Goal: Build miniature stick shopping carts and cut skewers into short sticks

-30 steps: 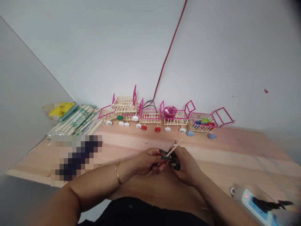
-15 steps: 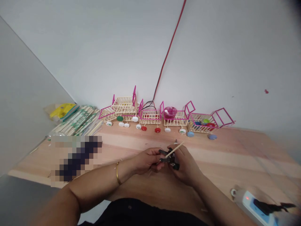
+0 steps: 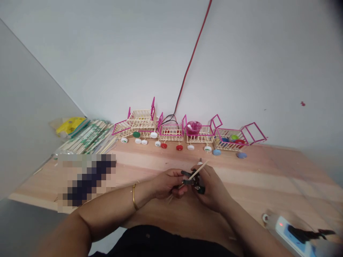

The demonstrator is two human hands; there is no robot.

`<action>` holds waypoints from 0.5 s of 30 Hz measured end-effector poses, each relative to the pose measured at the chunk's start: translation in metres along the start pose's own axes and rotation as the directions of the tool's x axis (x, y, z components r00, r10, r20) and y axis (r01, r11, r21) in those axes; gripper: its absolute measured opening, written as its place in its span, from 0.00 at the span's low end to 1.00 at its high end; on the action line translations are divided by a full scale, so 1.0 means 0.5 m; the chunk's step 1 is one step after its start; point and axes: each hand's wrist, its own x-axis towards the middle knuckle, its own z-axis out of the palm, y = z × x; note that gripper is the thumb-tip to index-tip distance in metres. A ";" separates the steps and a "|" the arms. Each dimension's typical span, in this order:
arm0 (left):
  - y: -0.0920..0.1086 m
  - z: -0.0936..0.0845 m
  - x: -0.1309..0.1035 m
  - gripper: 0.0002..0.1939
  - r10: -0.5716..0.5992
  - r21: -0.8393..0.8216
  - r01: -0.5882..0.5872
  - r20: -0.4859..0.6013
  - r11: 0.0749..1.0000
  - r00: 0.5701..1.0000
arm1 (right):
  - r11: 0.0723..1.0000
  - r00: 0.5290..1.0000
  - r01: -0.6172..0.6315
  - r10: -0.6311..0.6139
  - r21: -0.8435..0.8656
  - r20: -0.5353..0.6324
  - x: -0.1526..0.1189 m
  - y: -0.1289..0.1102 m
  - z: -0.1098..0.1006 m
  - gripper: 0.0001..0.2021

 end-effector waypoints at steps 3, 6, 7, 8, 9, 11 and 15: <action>0.005 0.007 -0.004 0.18 0.004 0.002 -0.004 0.014 1.000 1.000 | 1.000 1.000 -0.012 0.011 0.006 0.021 0.003 -0.009 -0.006 0.19; 0.006 0.009 -0.004 0.18 0.000 -0.008 0.000 0.014 1.000 1.000 | 0.999 0.998 -0.045 0.045 0.004 0.045 0.005 -0.016 -0.009 0.16; 0.005 0.008 -0.004 0.18 -0.001 -0.011 0.001 0.015 1.000 1.000 | 0.998 0.997 -0.058 0.058 -0.001 0.050 0.005 -0.017 -0.010 0.15; 0.004 0.007 -0.004 0.19 0.001 -0.011 0.000 0.016 1.000 1.000 | 0.997 0.996 -0.071 0.072 -0.008 0.053 0.005 -0.017 -0.010 0.14; 0.002 0.005 -0.003 0.19 0.006 -0.011 -0.005 0.019 1.000 1.000 | 0.996 0.995 -0.082 0.083 -0.016 0.054 0.005 -0.018 -0.010 0.13; -0.001 0.002 -0.002 0.18 0.015 -0.011 -0.014 0.021 1.000 1.000 | 0.995 0.994 -0.096 0.098 -0.032 0.056 0.004 -0.018 -0.010 0.11; -0.007 -0.003 0.001 0.17 0.014 -0.021 -0.014 0.004 1.000 1.000 | 0.991 0.990 -0.118 0.122 -0.057 0.074 0.005 -0.017 -0.007 0.09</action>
